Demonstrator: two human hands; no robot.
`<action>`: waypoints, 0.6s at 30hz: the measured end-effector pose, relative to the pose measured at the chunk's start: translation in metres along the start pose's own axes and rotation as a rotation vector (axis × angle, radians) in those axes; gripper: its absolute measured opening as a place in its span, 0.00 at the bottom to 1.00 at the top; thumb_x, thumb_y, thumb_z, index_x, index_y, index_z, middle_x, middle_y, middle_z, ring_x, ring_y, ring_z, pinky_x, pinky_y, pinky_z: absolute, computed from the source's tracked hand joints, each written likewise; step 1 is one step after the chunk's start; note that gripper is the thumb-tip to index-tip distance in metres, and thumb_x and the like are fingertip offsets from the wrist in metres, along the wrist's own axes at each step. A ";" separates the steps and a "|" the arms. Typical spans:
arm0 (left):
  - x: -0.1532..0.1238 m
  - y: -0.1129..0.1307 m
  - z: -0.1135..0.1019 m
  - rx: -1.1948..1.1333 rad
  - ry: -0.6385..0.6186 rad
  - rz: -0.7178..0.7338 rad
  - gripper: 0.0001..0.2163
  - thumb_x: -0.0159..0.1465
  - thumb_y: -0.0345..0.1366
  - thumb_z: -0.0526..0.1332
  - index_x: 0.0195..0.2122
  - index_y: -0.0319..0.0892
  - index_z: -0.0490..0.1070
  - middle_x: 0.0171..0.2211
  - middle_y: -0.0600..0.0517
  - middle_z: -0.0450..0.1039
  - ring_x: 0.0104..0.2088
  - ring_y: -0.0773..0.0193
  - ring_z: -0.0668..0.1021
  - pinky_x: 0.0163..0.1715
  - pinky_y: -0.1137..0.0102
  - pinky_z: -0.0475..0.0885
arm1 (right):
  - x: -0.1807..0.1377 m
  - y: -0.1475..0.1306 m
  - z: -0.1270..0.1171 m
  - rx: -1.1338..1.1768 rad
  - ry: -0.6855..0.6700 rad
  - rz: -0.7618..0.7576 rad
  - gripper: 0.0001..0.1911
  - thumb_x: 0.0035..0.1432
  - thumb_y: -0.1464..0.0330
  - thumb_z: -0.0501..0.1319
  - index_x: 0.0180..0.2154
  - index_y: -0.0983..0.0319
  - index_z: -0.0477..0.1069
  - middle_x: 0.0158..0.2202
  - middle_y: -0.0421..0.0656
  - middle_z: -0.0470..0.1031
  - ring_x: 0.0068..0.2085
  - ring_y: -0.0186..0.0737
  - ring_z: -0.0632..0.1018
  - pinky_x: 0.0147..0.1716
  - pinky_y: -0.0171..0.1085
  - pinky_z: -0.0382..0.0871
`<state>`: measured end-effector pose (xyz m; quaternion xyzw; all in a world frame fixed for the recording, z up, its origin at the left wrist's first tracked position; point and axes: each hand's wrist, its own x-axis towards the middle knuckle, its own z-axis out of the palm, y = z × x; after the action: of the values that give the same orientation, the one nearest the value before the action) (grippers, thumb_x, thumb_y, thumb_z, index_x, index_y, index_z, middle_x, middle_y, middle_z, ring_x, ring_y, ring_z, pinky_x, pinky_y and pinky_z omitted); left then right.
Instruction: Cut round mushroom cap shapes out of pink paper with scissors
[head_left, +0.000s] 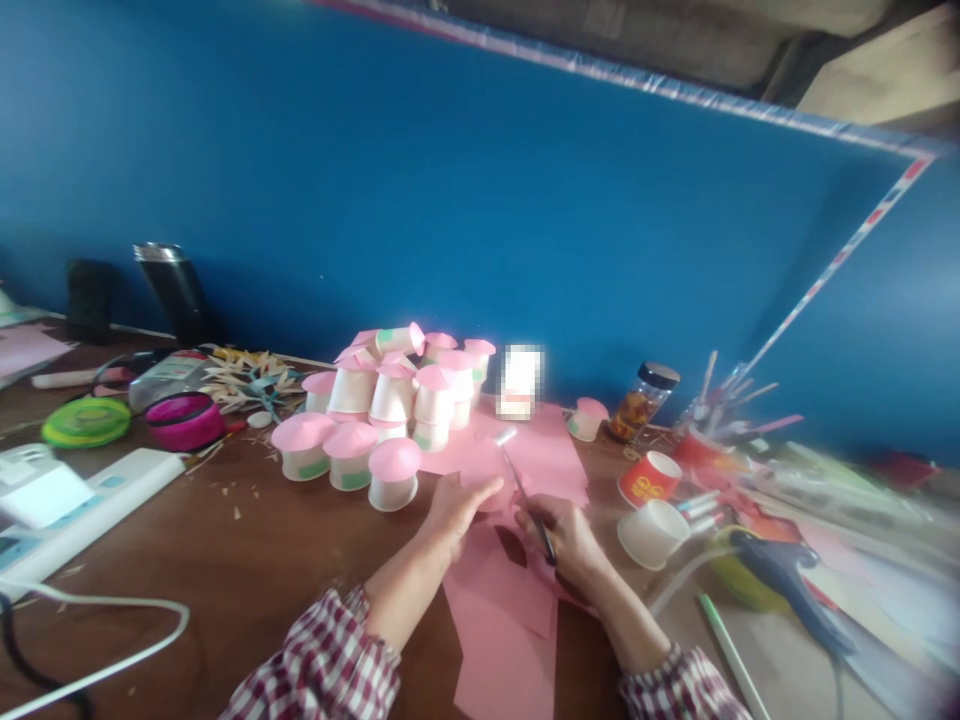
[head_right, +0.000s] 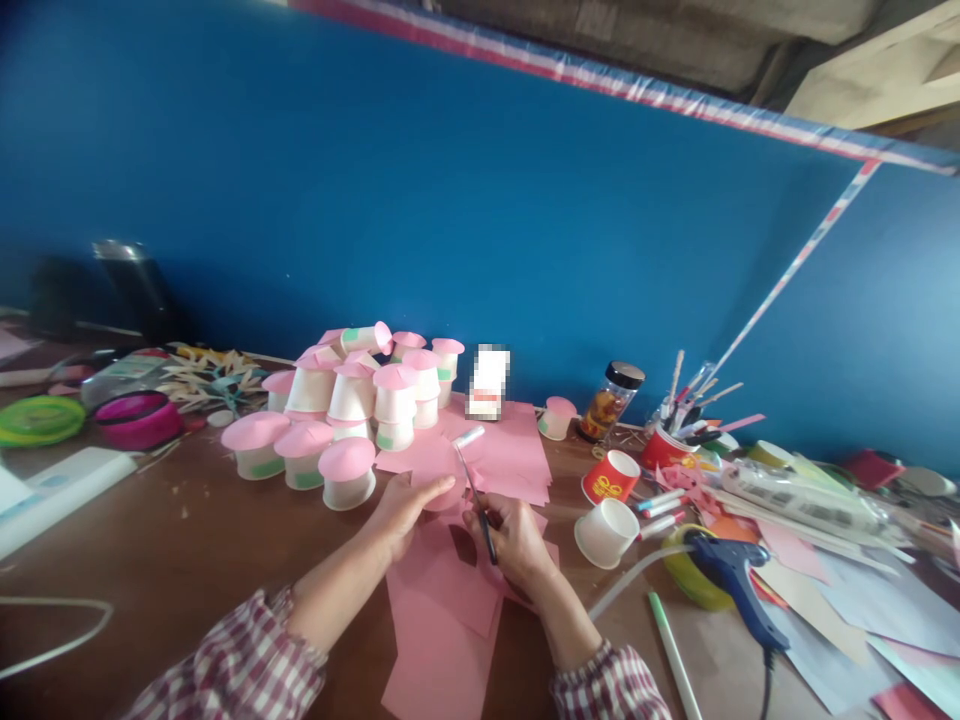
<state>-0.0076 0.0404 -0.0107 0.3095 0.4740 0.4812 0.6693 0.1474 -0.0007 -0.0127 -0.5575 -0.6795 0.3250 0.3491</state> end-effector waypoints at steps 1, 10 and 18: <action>0.000 0.000 0.000 0.002 -0.003 -0.003 0.18 0.42 0.36 0.71 0.33 0.34 0.74 0.29 0.44 0.77 0.29 0.54 0.79 0.23 0.68 0.72 | 0.000 0.000 0.000 0.000 -0.003 -0.002 0.14 0.54 0.63 0.58 0.21 0.64 0.63 0.19 0.36 0.58 0.22 0.31 0.60 0.20 0.30 0.52; 0.000 0.006 -0.002 0.015 -0.013 -0.048 0.18 0.41 0.36 0.71 0.33 0.35 0.73 0.26 0.46 0.76 0.26 0.57 0.78 0.21 0.69 0.70 | 0.000 0.002 0.000 -0.001 0.005 -0.013 0.15 0.55 0.61 0.58 0.22 0.64 0.65 0.19 0.36 0.59 0.22 0.31 0.61 0.20 0.29 0.53; 0.005 0.004 -0.006 0.050 -0.024 -0.054 0.18 0.41 0.36 0.72 0.32 0.36 0.73 0.26 0.45 0.77 0.28 0.54 0.78 0.24 0.66 0.72 | 0.000 0.003 0.000 0.051 -0.026 0.005 0.15 0.53 0.61 0.59 0.22 0.63 0.64 0.18 0.36 0.58 0.22 0.30 0.59 0.20 0.30 0.51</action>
<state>-0.0139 0.0457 -0.0111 0.3187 0.4860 0.4473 0.6798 0.1489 0.0001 -0.0150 -0.5459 -0.6739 0.3505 0.3534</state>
